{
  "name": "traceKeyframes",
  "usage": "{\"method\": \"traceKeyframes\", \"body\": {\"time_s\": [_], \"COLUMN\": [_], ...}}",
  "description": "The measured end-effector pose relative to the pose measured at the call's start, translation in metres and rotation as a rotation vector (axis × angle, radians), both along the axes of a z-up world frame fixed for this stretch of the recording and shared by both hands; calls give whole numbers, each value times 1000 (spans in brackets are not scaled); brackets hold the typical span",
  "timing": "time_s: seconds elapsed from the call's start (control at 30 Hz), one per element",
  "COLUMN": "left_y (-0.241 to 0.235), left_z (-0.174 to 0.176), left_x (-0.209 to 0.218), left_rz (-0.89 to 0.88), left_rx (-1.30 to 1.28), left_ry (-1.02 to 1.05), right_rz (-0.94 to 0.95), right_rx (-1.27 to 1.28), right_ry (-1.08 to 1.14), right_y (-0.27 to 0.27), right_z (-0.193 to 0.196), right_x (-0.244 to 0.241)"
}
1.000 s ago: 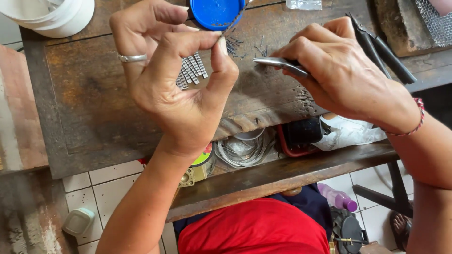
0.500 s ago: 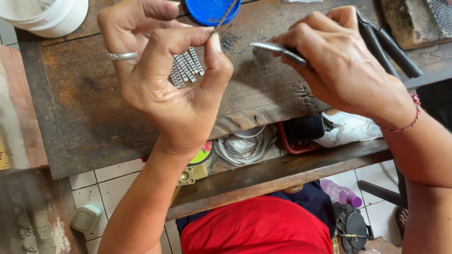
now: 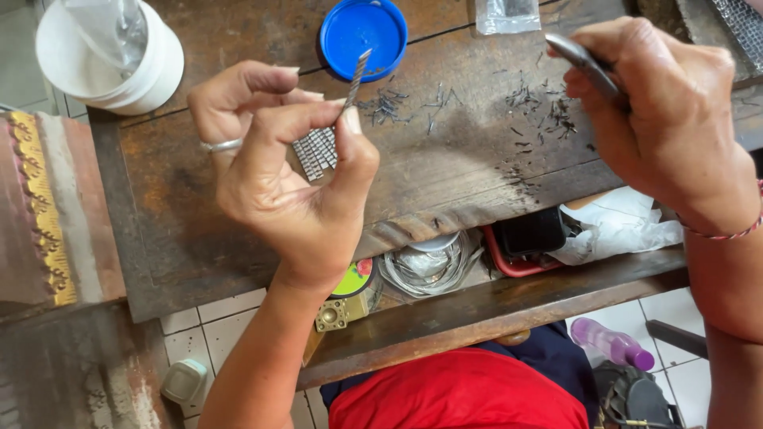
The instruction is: The person is using a pair of pliers to cut small metal pieces or pins from a long, thin metal strip on a wooden workbench.
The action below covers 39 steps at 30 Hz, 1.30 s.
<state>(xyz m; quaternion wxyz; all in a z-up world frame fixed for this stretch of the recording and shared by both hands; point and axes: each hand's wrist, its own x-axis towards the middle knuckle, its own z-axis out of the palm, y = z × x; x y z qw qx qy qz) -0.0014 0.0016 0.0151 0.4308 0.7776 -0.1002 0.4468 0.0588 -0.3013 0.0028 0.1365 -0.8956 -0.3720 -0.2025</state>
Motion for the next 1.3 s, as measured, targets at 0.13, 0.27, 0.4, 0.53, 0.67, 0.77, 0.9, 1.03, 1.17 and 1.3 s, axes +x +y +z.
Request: {"method": "traceKeyframes", "body": {"time_s": [0.13,0.27,0.4,0.53,0.67,0.77,0.9,1.03,1.17,1.3], "left_y": [0,-1,-2,-2,-2,-3,-7,-4,-5,-7], "left_z": [-10,-19,-18,-18,-15,-3,1,-1,-8,-10], "left_x": [2,3,4,5,5,6,5,5,6,7], "left_rz": [9,37,51,70,79,1,-166,-195,-203,-241], "left_rx": [-5,-38,-29,-7,20,72,81,105,212,288], "left_ry": [15,12,9,10,8,20,71,85,156,218], "right_rz": [26,-54,-111,-64,-55,-70,-133,-56,-83,-156], "right_rx": [44,50,13,61,4,-12,-45,-7,55,7], "right_ry": [-63,-22,-56,-69,-123,-97,-25,40,203,215], "right_y": [-5,-12,-19,-19,-20,-18,-25,-37,-31,-31], "right_z": [9,17,19,13,11,15,5,-11,-10,-11], "right_x": [0,-7,-9,-4,-3,-7,-7,4,4,3]}}
